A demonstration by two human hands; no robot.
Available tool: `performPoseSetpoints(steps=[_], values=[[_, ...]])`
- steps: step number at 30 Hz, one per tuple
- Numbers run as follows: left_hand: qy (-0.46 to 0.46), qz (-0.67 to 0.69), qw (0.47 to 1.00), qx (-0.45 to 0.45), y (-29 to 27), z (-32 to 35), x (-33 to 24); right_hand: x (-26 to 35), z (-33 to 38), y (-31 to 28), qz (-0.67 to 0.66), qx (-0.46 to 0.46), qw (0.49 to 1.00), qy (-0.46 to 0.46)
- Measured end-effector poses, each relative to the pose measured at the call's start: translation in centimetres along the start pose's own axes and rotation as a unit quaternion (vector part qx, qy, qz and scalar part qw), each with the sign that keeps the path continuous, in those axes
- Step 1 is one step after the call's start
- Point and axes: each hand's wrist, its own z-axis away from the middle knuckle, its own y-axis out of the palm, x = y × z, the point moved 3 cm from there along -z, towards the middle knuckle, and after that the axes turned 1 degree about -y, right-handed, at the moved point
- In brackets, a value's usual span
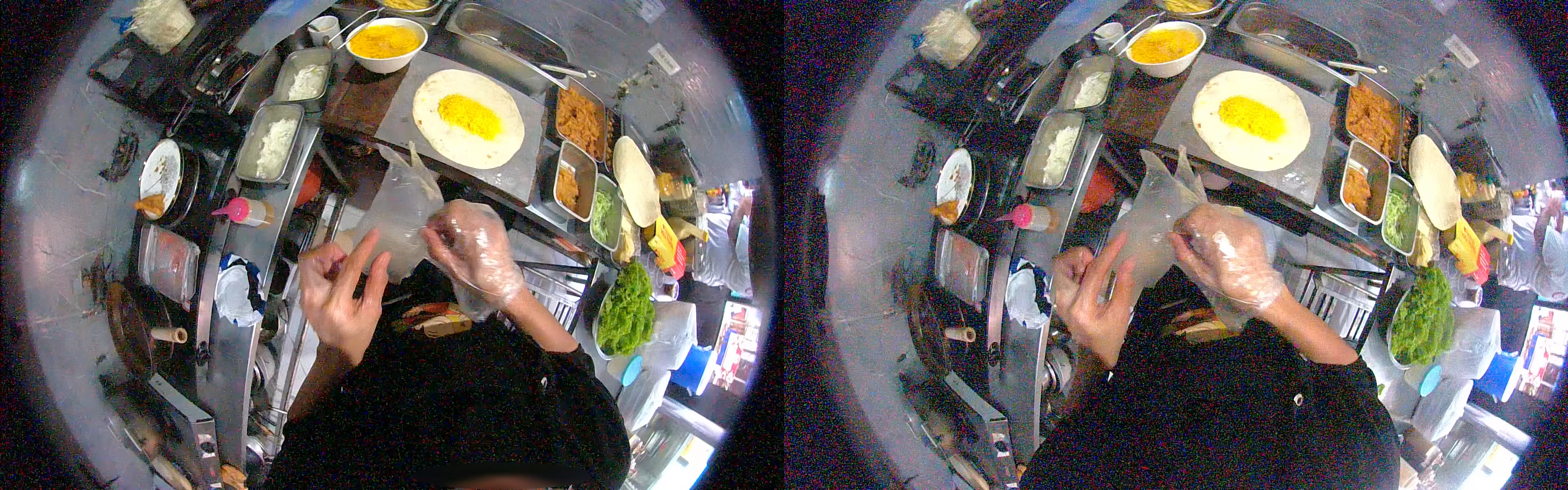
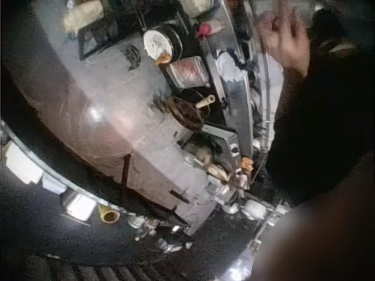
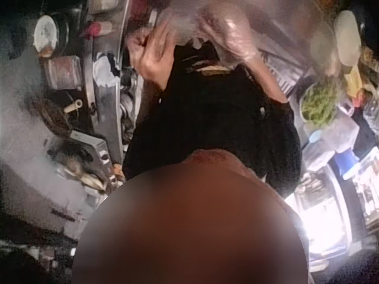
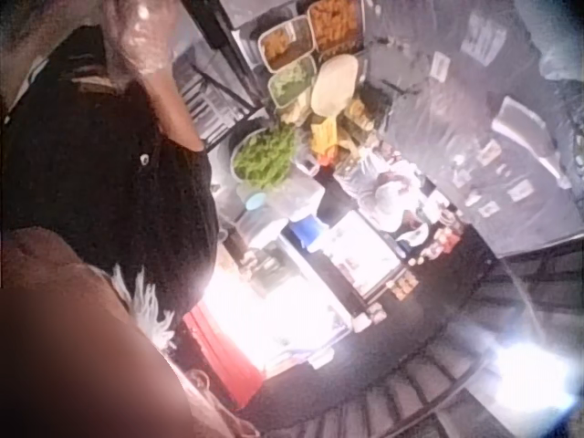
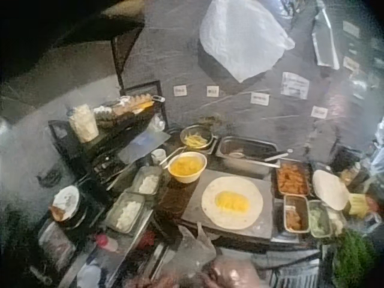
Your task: The person assembles a taco by placing a tortilla on a cutting board, adding shredded cheese, fried meat, and chopped vegetables. They wash and dry their hands, put on disposable gloves, and continue adding ingredients before folding the tortilla.
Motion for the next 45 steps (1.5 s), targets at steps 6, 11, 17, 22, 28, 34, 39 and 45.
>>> performPoseSetpoints(steps=[6, 11, 17, 22, 28, 34, 39, 45], values=[[-0.007, 0.019, 0.988, 0.155, 4.6, 0.2, 2.5, -0.2, 0.9, 2.3, -0.04, 0.006, 0.995, -0.092], [-0.346, 0.475, 0.774, 0.236, 11.6, 1.4, 5.5, -0.2, 2.1, 4.5, -0.006, 0.039, 0.991, -0.127], [-0.443, 0.769, 0.417, 0.199, 15.1, 0.8, 5.2, -1.1, 2.8, 4.7, 0.045, 0.022, 0.99, -0.131], [-0.308, 0.857, 0.387, 0.143, 19.7, 1.6, 9.0, -0.4, 2.8, 5.1, 0.011, 0.079, 0.994, -0.078], [-0.281, 0.907, 0.266, 0.163, 15.2, -1.7, 2.5, -0.8, 2.1, 4.9, 0.053, -0.022, 0.996, -0.071], [-0.363, 0.835, 0.41, 0.04, 18.8, -0.1, 7.5, -1.1, 1.5, 6.1, -0.005, -0.014, 0.999, 0.039], [-0.338, 0.867, 0.364, 0.031, 18.1, 0.1, 7.1, -3.6, 2.4, 8.5, -0.108, 0.0, 0.988, 0.109], [-0.298, 0.821, 0.482, 0.069, 17.4, 1.1, 7.3, -3.4, 1.4, 8.9, -0.12, 0.134, 0.971, 0.158]])
